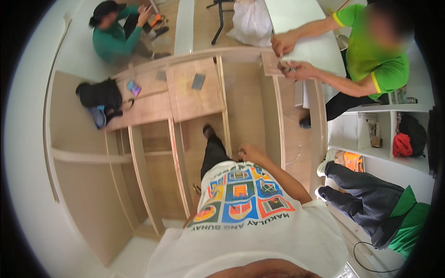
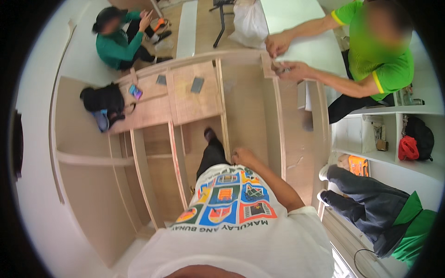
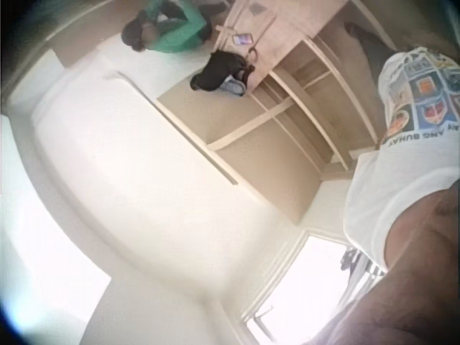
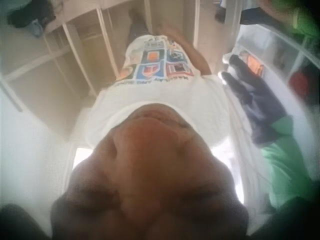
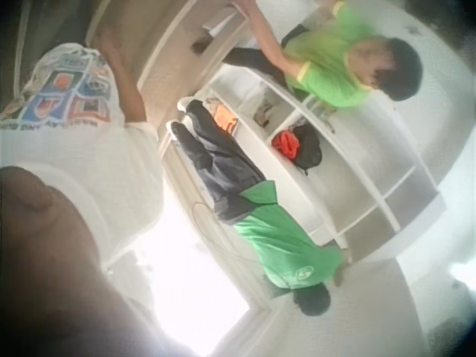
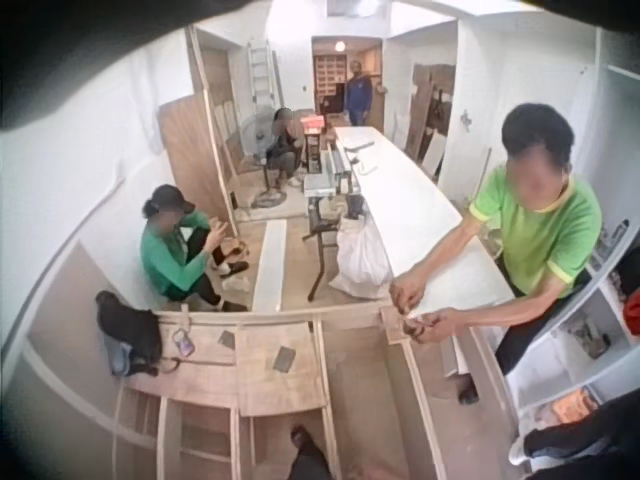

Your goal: The person uses a utility knife to trim the edge of a white cabinet panel, repeatedly scoring and peeling away excess material. The person also wipes the panel surface and repositions the panel during the process.

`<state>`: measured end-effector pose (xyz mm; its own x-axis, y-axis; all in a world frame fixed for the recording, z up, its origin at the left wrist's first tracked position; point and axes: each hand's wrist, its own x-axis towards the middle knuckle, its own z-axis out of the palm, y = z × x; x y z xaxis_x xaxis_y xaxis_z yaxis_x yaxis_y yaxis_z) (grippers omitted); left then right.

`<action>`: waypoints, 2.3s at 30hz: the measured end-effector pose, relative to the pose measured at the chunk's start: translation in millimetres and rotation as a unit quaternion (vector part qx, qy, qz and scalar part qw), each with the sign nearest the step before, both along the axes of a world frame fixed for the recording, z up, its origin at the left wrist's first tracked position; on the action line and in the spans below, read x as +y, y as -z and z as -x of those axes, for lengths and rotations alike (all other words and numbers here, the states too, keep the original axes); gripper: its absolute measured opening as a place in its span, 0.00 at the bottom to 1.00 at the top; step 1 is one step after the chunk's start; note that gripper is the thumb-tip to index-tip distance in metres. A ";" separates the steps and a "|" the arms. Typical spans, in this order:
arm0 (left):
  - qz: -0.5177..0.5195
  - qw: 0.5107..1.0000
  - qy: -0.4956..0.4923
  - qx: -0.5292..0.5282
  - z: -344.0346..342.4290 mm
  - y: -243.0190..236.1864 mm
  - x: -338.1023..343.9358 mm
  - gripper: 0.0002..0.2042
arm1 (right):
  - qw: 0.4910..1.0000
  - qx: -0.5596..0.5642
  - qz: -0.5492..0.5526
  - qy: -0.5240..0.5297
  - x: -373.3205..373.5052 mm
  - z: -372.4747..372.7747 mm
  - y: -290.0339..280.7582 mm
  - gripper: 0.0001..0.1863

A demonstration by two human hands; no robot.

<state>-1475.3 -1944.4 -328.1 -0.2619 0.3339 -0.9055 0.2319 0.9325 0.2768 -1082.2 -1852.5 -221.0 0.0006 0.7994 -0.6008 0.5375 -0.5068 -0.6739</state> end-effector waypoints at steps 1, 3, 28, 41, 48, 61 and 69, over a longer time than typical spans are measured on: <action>-0.004 1.000 -0.008 -0.008 2.0 4.8 20.2 0.19 | 1.000 0.000 -0.009 -0.005 20.7 5.3 7.3 0.20; -0.013 1.000 -0.019 -0.020 0.4 17.8 68.5 0.19 | 0.999 0.015 0.042 0.006 51.4 12.3 6.0 0.21; -0.204 0.972 -0.113 0.023 -109.5 -38.1 461.9 0.13 | 0.792 -0.457 -0.317 0.250 566.1 -353.0 -98.1 0.24; -0.314 0.938 -0.019 0.145 -255.9 -207.3 619.7 0.11 | 0.804 -0.509 -0.258 0.166 627.8 -412.4 -78.0 0.25; -0.331 0.939 0.049 0.081 -389.7 -260.7 701.8 0.09 | 0.829 -0.464 -0.243 0.196 622.9 -423.9 -75.8 0.27; -0.342 0.909 0.216 -0.103 -505.4 -253.0 735.9 0.07 | 0.839 -0.404 -0.295 0.213 618.5 -420.9 -72.4 0.25; -0.303 0.907 0.231 -0.179 -514.7 -237.8 785.6 0.08 | 0.839 -0.390 -0.275 0.262 627.3 -422.7 -87.4 0.24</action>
<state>-960.7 -1158.8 -90.3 0.3074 0.7984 -0.5177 0.3529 0.4096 0.8413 -659.5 -1225.2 -133.7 0.6597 0.7229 0.2053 0.7243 -0.5389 -0.4301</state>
